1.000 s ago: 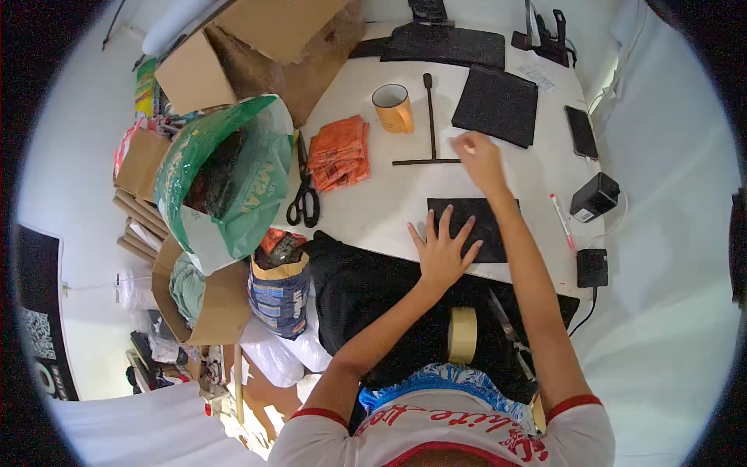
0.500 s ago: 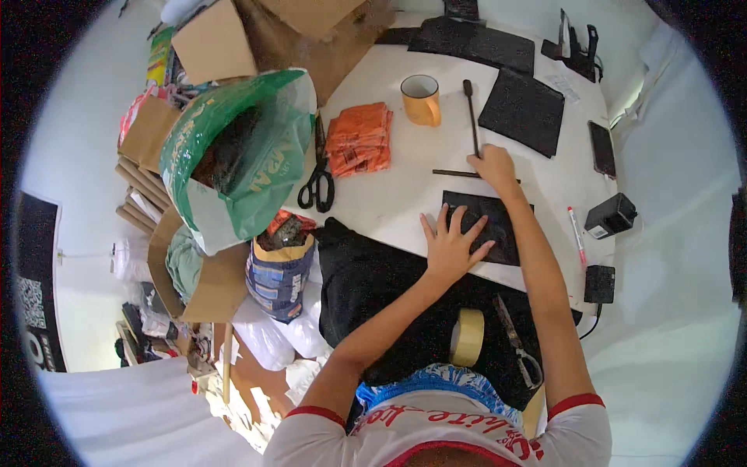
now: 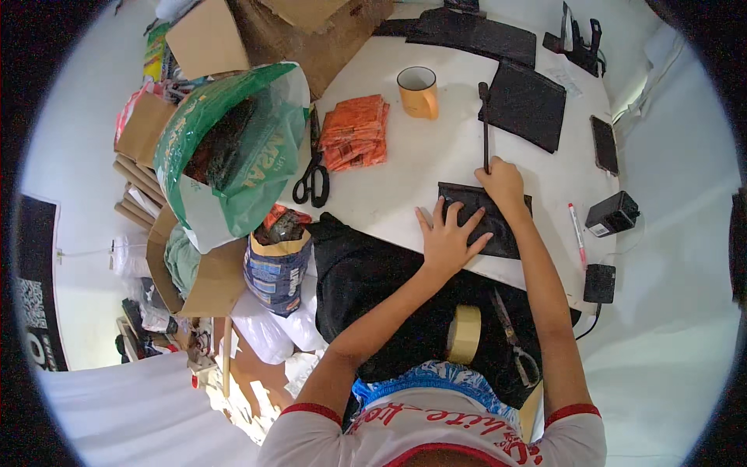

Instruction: Marking black fabric squares with a white marker and applying adhesive tape to them.

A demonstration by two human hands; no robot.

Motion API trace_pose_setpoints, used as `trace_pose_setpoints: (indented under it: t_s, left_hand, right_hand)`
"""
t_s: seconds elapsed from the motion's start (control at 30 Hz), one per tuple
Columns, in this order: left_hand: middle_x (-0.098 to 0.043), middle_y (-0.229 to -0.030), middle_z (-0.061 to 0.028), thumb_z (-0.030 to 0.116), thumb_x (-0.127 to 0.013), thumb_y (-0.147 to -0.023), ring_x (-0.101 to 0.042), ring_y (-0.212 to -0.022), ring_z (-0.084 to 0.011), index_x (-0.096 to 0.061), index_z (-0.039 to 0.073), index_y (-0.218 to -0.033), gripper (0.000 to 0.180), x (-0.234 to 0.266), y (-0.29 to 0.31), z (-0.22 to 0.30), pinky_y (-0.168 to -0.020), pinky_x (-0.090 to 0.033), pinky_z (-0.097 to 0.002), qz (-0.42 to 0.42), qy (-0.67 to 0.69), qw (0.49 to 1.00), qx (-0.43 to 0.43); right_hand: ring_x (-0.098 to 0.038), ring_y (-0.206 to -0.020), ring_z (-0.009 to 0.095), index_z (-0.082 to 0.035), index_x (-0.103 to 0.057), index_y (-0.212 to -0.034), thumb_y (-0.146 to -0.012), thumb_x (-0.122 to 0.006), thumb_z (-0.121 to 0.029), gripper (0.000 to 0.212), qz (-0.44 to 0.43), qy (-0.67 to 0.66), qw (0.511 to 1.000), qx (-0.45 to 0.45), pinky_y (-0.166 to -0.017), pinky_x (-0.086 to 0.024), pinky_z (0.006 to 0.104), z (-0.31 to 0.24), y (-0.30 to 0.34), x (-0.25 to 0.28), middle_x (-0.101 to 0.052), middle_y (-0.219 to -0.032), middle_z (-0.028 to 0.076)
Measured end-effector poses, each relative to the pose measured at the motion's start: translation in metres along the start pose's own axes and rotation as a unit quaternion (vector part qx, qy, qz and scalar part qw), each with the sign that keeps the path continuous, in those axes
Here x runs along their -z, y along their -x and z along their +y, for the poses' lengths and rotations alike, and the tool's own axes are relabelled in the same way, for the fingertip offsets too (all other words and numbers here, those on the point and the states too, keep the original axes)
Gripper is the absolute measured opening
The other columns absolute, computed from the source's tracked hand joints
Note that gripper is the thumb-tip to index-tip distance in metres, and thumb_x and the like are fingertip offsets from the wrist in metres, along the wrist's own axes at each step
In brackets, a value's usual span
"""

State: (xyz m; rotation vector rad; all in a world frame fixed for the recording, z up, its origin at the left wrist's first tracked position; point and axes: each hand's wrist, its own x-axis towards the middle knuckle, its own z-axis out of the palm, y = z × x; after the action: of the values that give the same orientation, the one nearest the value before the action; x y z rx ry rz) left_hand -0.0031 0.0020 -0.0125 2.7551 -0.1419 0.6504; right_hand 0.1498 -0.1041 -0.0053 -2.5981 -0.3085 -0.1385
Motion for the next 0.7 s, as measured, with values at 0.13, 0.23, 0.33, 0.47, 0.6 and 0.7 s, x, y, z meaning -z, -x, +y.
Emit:
trace_pose_setpoints:
  t_s: [0.13,0.23,0.33,0.47,0.6,0.7]
  left_hand:
    - [-0.046,-0.115,-0.0110,0.054,-0.055,-0.080,-0.038,-0.117,-0.0404,-0.061,0.027,-0.115,0.045,0.002,0.005,0.001,-0.089,-0.021,-0.0749,0.008,-0.007,1.000,0.003]
    - [-0.047,-0.115,-0.0105,0.054,-0.056,-0.080,-0.038,-0.118,-0.0375,-0.060,0.030,-0.115,0.044,0.000,0.010,0.000,-0.090,-0.022,-0.0733,-0.005,-0.012,1.000,0.012]
    - [-0.047,-0.114,-0.0104,0.055,-0.057,-0.078,-0.038,-0.117,-0.0379,-0.060,0.030,-0.116,0.045,-0.005,0.014,0.003,-0.090,-0.023,-0.0731,-0.015,0.001,1.000,0.012]
    - [-0.047,-0.120,-0.0140,0.048,-0.054,-0.084,-0.034,-0.123,-0.0403,-0.061,0.022,-0.114,0.040,-0.002,0.015,0.001,-0.097,-0.026,-0.0635,-0.015,0.039,0.999,-0.002]
    - [-0.051,-0.115,-0.0162,0.023,-0.058,-0.086,-0.044,-0.117,-0.0371,-0.058,0.003,-0.112,0.033,0.027,0.042,-0.009,-0.096,-0.040,-0.0399,-0.009,0.227,0.972,-0.063]
    - [-0.052,-0.119,-0.0166,0.018,-0.055,-0.088,-0.050,-0.113,-0.0324,-0.057,0.001,-0.115,0.032,0.042,0.088,-0.009,-0.096,-0.040,-0.0394,-0.160,0.411,0.897,-0.010]
  right_hand:
    - [-0.062,-0.066,0.039,0.002,-0.061,-0.075,-0.073,-0.059,-0.030,0.032,0.004,0.007,1.000,0.011,-0.063,-0.051,0.0457,-0.002,0.005,0.000,-0.062,-0.069,0.022]
    - [-0.063,-0.067,0.039,0.002,-0.061,-0.077,-0.073,-0.059,-0.030,0.032,-0.020,0.016,1.000,0.015,-0.064,-0.051,0.0461,0.000,0.011,0.000,-0.063,-0.070,0.021]
    - [-0.063,-0.071,0.038,0.001,-0.060,-0.081,-0.074,-0.060,-0.034,0.035,-0.036,0.053,0.998,0.019,-0.066,-0.051,0.0461,0.007,0.019,0.001,-0.064,-0.073,0.020]
    - [-0.063,-0.074,0.034,-0.002,-0.060,-0.085,-0.081,-0.061,-0.038,0.037,0.012,0.103,0.993,0.062,-0.064,-0.049,0.0431,-0.002,0.035,0.017,-0.064,-0.079,0.018]
    - [-0.061,-0.067,0.023,-0.001,-0.059,-0.086,-0.086,-0.061,-0.024,0.023,0.115,-0.112,0.980,0.121,-0.060,-0.046,0.0319,0.006,0.080,0.055,-0.063,-0.076,0.014]
    - [-0.052,-0.067,0.012,0.001,-0.059,-0.089,-0.087,-0.059,-0.013,0.015,0.036,-0.192,0.978,0.074,-0.063,-0.042,0.0237,0.005,0.147,0.088,-0.059,-0.073,0.007]
